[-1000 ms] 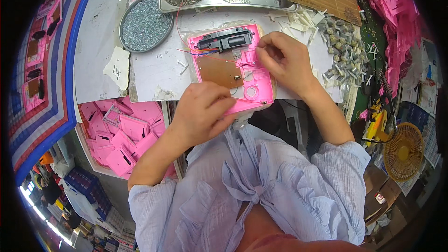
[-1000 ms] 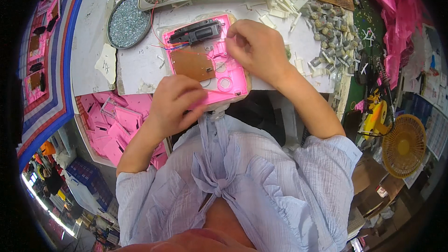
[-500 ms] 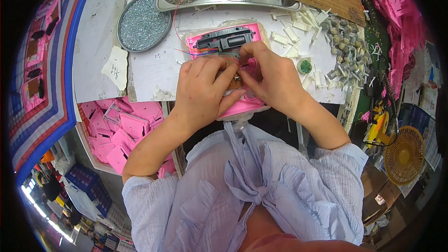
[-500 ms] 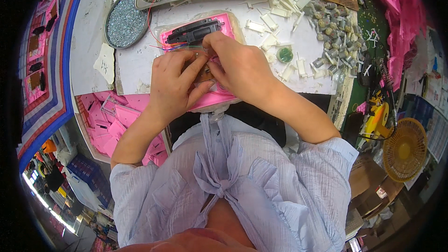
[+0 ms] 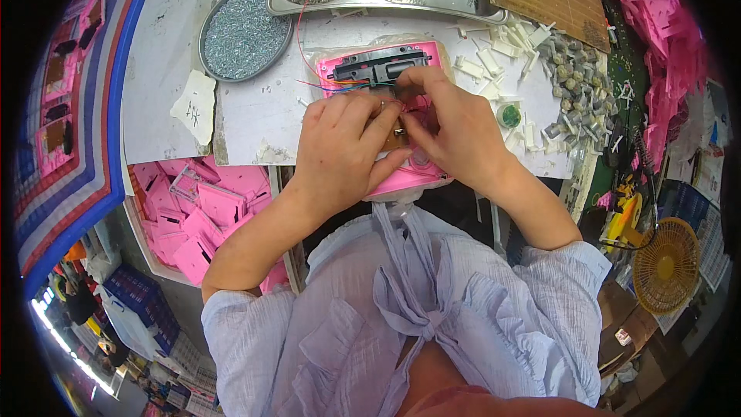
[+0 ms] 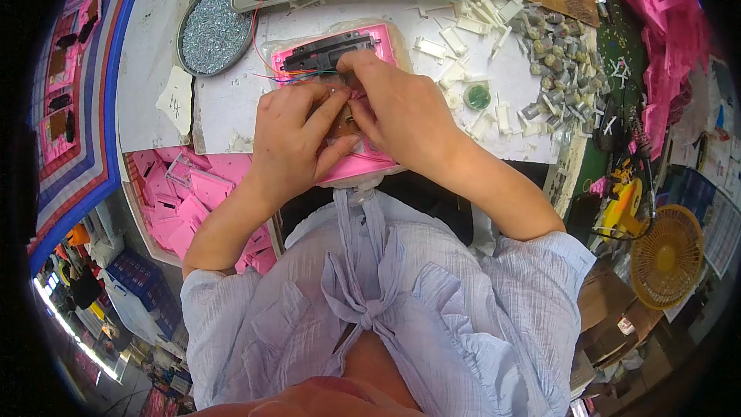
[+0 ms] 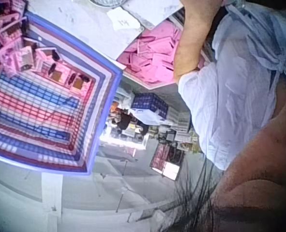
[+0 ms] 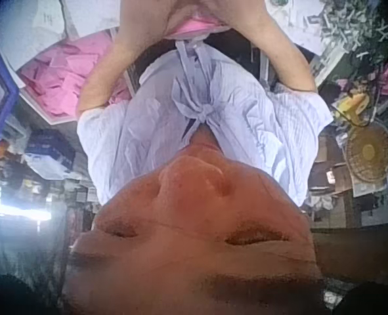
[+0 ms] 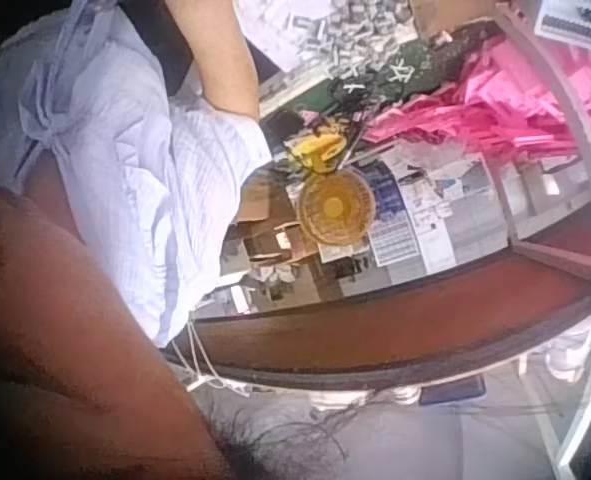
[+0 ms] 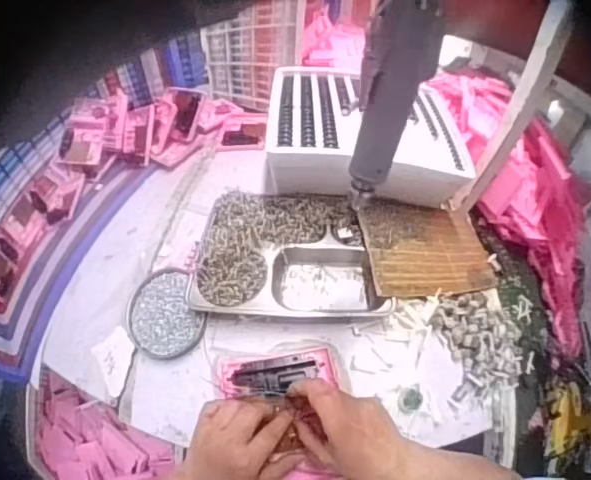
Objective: Soldering components onto a circuit board and assembling a pink toy case.
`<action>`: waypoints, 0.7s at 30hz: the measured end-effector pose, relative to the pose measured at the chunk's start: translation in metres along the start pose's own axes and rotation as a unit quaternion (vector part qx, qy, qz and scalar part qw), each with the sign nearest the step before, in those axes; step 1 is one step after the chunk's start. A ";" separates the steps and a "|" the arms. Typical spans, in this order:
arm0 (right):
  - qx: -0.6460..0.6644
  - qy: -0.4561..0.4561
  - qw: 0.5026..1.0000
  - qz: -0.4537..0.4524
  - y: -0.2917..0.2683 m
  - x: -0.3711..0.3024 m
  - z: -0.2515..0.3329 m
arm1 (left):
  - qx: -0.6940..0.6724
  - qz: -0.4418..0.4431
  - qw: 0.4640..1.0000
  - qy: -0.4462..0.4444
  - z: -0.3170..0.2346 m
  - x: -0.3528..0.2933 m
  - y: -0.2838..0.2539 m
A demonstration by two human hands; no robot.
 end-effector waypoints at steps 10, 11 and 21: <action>-0.155 -0.108 0.981 0.037 0.000 -0.005 0.025 | 0.009 0.021 1.000 -0.002 0.000 0.003 0.003; -0.162 -0.114 0.979 0.039 -0.001 -0.004 0.026 | 0.006 0.032 0.999 -0.008 0.001 0.004 0.004; -0.051 -0.112 0.992 -0.031 -0.005 -0.004 0.006 | 0.016 0.103 0.994 -0.029 0.006 0.016 0.012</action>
Point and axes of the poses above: each hand's wrist, its own x-axis towards the middle knuckle, its own y-axis out of the palm, z = x × y, the point moved 9 cm from there along x, towards the middle knuckle, and after that the axes turned 3 degrees about y, right-handed, at the moved point
